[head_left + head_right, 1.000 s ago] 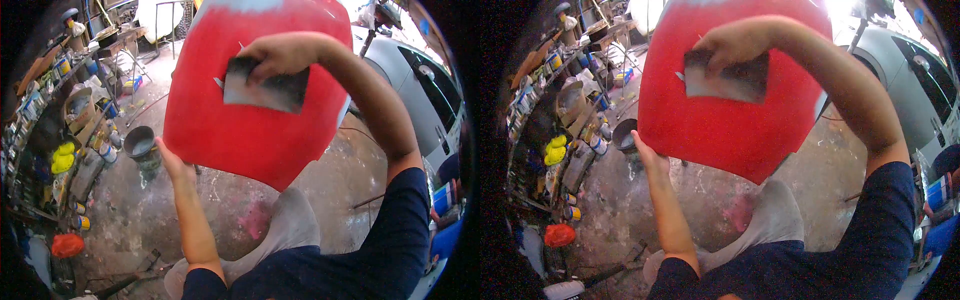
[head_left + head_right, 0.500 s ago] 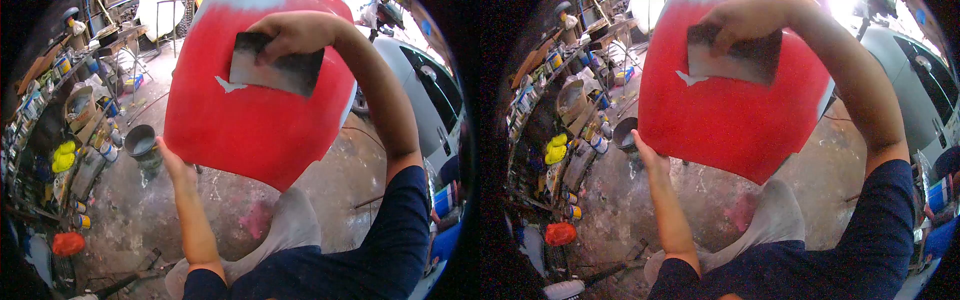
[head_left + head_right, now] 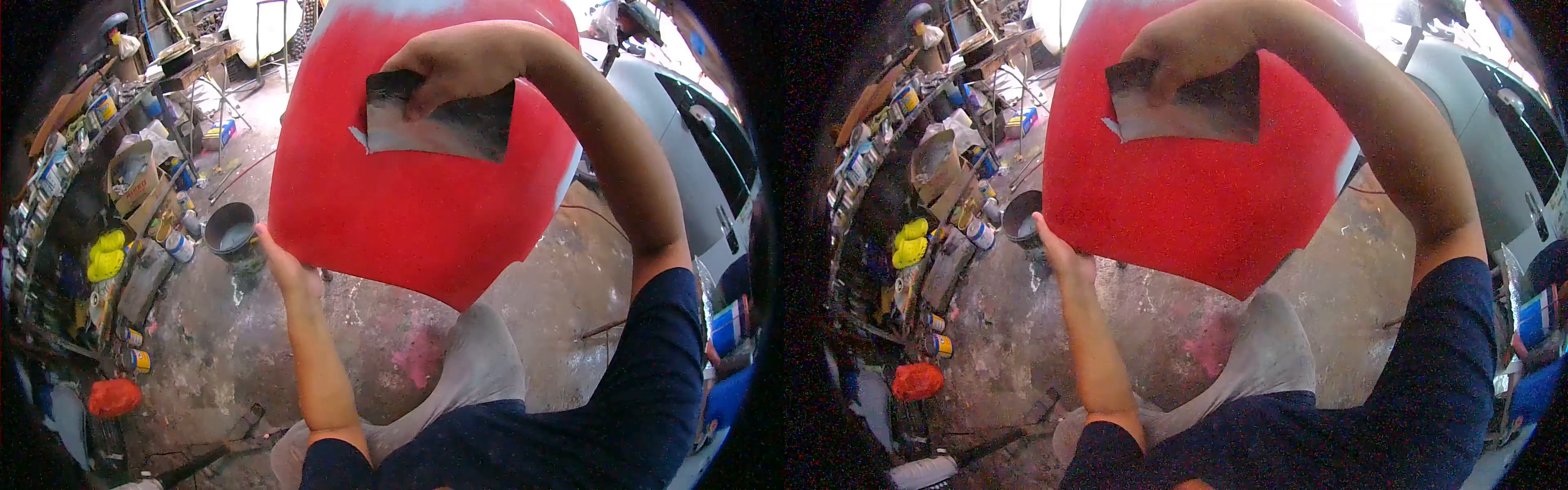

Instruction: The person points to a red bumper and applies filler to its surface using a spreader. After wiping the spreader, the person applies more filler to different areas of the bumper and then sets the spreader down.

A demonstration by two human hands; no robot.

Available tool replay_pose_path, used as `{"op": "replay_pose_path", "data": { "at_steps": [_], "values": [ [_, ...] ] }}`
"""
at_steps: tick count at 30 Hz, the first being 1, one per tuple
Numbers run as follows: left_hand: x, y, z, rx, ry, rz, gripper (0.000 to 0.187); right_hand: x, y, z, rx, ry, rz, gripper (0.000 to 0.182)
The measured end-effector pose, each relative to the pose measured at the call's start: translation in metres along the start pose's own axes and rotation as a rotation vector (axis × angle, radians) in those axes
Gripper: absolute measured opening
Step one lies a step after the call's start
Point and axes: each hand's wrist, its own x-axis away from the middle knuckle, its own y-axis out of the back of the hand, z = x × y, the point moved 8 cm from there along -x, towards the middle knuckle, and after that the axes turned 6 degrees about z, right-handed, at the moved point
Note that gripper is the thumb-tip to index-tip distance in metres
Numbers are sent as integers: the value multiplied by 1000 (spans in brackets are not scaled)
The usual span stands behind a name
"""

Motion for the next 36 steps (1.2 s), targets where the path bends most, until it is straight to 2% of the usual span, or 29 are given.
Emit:
{"op": "replay_pose_path", "data": {
  "at_steps": [2, 5, 8, 9, 12, 13, 16, 20, 21, 24, 25, 28, 31, 34, 36],
  "values": [
    [3, -4, -3, 1, -3, -1, 73, 3, 5, 5, 40, 16, -16, 42],
    [2, -5, -3, 5, 2, 4, 73, 15, 15, -15, -301, -73, 22, 42],
    [1, -3, -1, 13, -3, 14, 73, -18, -21, 5, -24, 224, 127, 40],
    [0, -3, -1, 14, -5, 21, 74, -17, -31, 6, 46, 96, 189, 40],
    [2, -3, -1, 6, 18, -16, 73, -9, -5, -8, -66, 96, 85, 39],
    [2, -2, 0, 3, 25, -26, 73, 2, 8, -6, -188, 66, 23, 38],
    [3, -3, -2, 3, 31, -60, 73, 21, 24, 2, -74, -82, -38, 39],
    [0, -1, 5, 22, 29, -31, 71, -21, -14, 1, -10, 183, 127, 41],
    [-1, 3, 7, 28, 36, -12, 71, -17, -16, 2, 33, 104, 106, 41],
    [6, -9, -2, -24, 65, 104, 71, -8, -3, -5, -34, 140, 112, 40],
    [7, -8, -6, -34, 68, 71, 72, 3, 10, 1, 68, 154, 18, 39],
    [6, -13, -9, -38, 77, 29, 72, 19, 20, 5, 15, 19, -18, 39],
    [13, -7, -1, -13, 76, 20, 72, 6, 2, 15, -15, 77, 41, 40],
    [2, -4, -3, -52, 86, 20, 73, -4, 2, 6, 129, 126, 39, 40],
    [3, 0, -3, -60, 87, -13, 73, 6, 15, -1, 48, 98, 9, 40]
  ]
}}
